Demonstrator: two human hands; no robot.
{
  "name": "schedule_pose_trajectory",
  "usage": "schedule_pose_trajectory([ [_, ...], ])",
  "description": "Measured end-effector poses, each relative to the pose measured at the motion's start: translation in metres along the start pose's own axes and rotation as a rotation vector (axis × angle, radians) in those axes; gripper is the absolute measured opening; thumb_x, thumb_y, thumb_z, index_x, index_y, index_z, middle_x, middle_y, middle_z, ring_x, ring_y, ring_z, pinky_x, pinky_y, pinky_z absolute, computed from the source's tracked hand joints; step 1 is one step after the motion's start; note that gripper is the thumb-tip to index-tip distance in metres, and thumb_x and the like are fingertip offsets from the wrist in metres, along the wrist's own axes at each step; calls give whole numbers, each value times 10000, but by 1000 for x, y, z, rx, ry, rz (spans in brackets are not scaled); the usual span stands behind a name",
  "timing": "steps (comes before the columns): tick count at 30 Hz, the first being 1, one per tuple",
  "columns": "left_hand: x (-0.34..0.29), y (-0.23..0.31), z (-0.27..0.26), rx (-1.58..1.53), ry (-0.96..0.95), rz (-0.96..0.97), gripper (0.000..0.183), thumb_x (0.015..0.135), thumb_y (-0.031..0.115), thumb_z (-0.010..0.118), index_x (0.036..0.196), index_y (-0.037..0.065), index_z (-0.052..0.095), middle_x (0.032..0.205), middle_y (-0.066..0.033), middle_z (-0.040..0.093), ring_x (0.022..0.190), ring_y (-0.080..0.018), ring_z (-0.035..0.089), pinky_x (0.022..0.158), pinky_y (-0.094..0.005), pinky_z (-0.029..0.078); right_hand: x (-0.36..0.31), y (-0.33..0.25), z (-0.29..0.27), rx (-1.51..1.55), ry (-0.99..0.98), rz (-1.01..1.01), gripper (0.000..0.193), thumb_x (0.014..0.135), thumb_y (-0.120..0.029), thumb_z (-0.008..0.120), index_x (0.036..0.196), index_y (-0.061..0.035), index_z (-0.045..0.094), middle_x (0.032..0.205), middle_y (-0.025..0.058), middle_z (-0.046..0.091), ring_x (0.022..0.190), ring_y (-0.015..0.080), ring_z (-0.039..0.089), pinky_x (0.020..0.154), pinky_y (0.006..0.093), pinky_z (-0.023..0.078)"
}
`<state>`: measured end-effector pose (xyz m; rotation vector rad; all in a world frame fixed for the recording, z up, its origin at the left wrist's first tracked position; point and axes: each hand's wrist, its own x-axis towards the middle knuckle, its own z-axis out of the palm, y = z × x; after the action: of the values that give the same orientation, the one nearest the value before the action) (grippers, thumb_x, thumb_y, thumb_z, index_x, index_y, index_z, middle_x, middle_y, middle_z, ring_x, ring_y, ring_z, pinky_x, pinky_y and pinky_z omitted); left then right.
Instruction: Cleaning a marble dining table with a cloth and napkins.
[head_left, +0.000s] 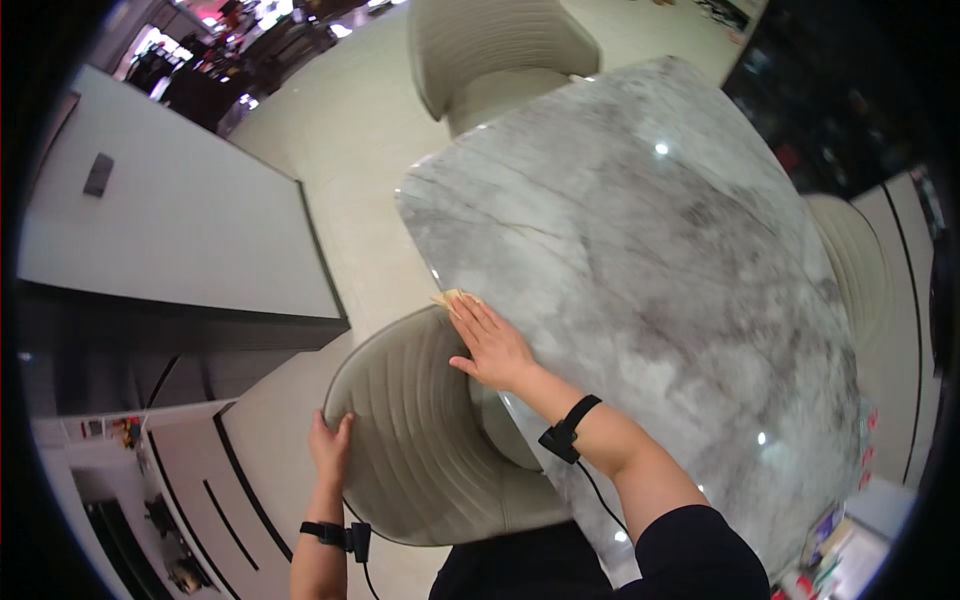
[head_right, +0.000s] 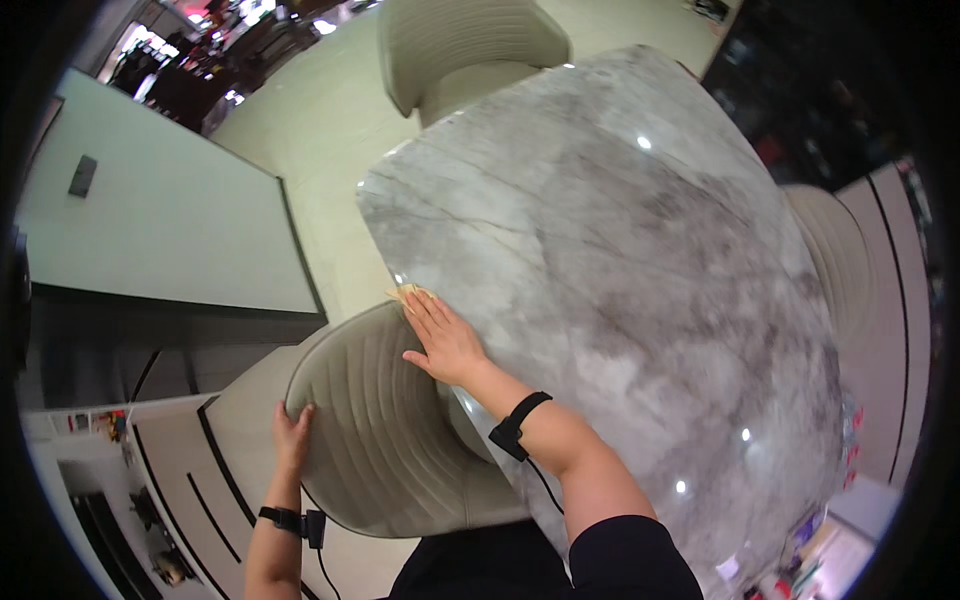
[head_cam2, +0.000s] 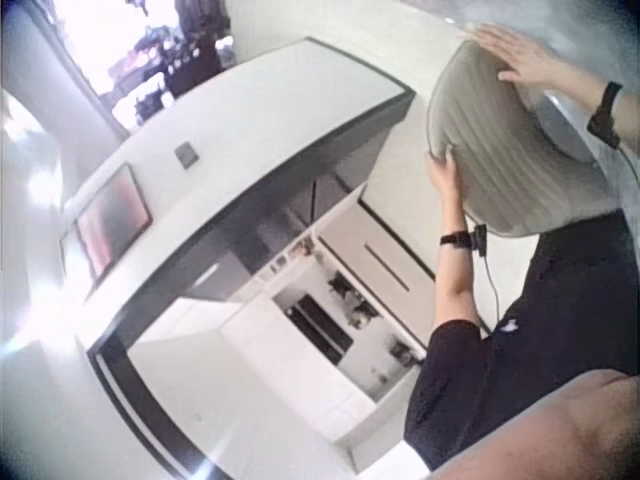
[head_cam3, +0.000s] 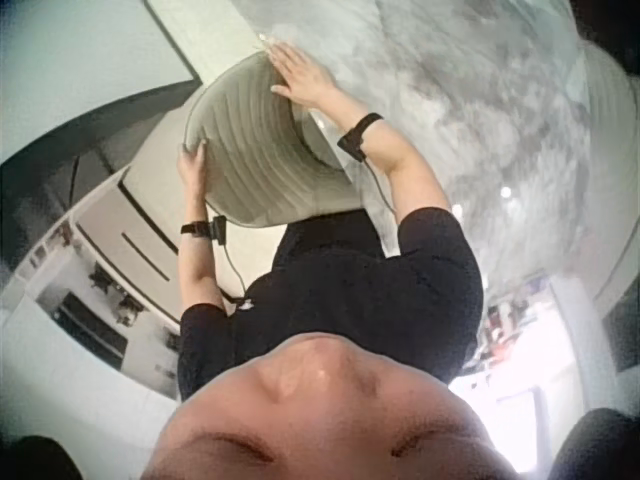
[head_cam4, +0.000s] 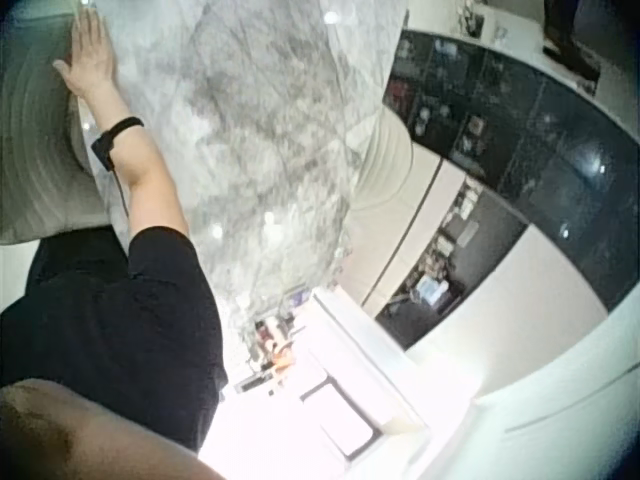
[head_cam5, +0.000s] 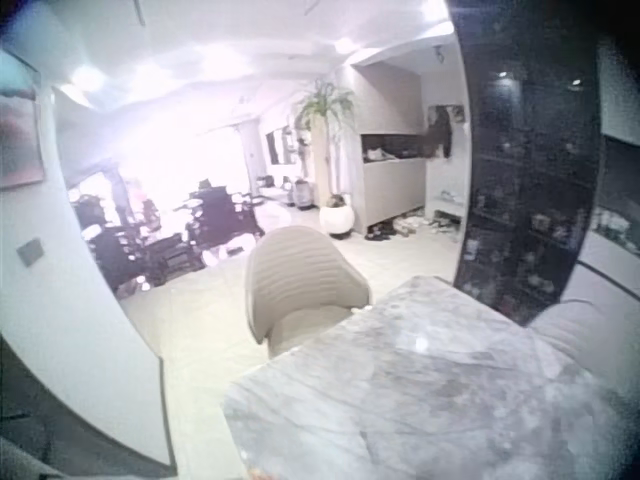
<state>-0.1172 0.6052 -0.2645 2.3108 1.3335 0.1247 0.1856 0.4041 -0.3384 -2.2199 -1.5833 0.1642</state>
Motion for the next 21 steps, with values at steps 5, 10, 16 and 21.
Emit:
schedule_pose_trajectory([
  [5, 11, -16, 2, 15, 63, 114, 651, 825, 326, 740, 1285, -60, 489, 1214, -286, 583, 1119, -405, 581, 940, -425, 460, -133, -60, -4, -52, 9, 333, 799, 968, -572, 380, 1509, 1, 247, 1610, 141, 156, 1496, 258, 116, 1215, 381, 112],
  [10, 13, -4, -4, 387, 460, 550, 733, 844, 400, 724, 1397, 24, 428, 1428, -224, 439, 1333, -382, 412, 1055, -457, 373, -265, -123, -1, -10, 156, 659, 790, 969, -545, 407, 1511, 2, 230, 1603, 146, 176, 1491, 271, 139, 1217, 382, 123],
  [16, -121, 73, 47, 250, 87, 1073, 696, 883, 342, 670, 1450, 60, 382, 1537, -193, 291, 1403, -379, 292, 1131, -517, 227, -421, -188, -1, -71, 247, 1066, 796, 976, -563, 370, 1525, -15, 195, 1615, 124, 144, 1497, 254, 118, 1218, 375, 116],
  [21, -258, 75, 110, 760, -538, 1153, 1041, 711, 430, 809, 1502, 33, 259, 1560, -183, 261, 1438, -346, 247, 1167, -507, 181, -567, -219, -8, -128, 347, 1445, 797, 953, -537, 410, 1533, -34, 200, 1613, 124, 169, 1493, 267, 150, 1205, 392, 140],
])
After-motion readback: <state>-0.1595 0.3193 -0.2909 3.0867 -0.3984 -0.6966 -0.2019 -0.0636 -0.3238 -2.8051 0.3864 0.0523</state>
